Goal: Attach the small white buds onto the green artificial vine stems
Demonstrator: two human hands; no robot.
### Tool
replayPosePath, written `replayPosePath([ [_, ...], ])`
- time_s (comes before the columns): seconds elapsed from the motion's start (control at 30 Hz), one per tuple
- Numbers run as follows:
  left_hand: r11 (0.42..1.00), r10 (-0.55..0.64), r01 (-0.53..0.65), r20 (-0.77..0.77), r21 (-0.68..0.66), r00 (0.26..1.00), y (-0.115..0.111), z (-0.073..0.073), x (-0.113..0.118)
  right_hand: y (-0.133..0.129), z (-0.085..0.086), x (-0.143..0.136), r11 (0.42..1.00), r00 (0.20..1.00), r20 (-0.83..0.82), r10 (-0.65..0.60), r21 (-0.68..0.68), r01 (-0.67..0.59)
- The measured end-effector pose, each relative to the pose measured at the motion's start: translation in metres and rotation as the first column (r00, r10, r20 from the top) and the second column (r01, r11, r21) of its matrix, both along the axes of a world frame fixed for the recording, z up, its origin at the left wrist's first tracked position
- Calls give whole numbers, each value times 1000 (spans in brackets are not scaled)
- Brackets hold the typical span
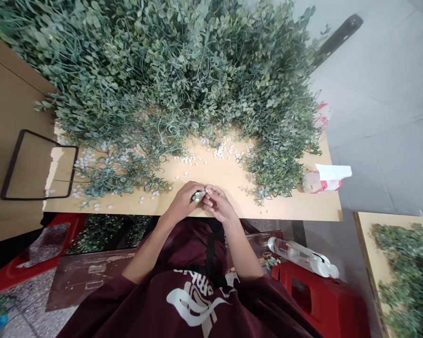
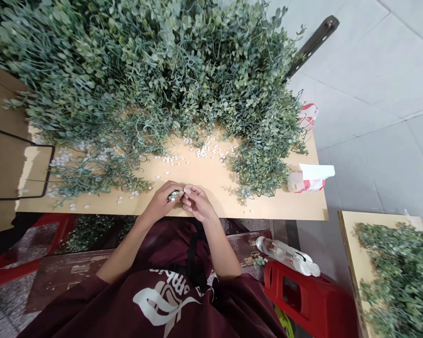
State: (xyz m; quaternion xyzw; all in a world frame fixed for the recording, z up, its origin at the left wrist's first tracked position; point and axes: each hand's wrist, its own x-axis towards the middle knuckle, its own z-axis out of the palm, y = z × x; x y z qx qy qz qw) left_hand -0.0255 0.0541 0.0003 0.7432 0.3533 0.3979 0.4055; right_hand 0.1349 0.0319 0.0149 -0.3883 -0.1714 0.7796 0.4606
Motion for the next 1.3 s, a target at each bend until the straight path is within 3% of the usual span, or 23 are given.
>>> replayPosePath([
  [0.37,998,56,-56,-9,-8,998,0,-1,1,-3,-1,-12,988,986,98,-138,80,130],
  [0.6,998,65,-64,-42,27,997,0,-2,0,-8,2,-13,980,951,264,-163,153,126],
  [1.0,979,-63,100,-203,180,977,-4,-4,2,-32,9,11,953,761,632,-147,297,-62],
  [1.3,978,-121,146,-165,148,979,-8,1,4,-44,11,29,938,700,699,-145,322,-127],
])
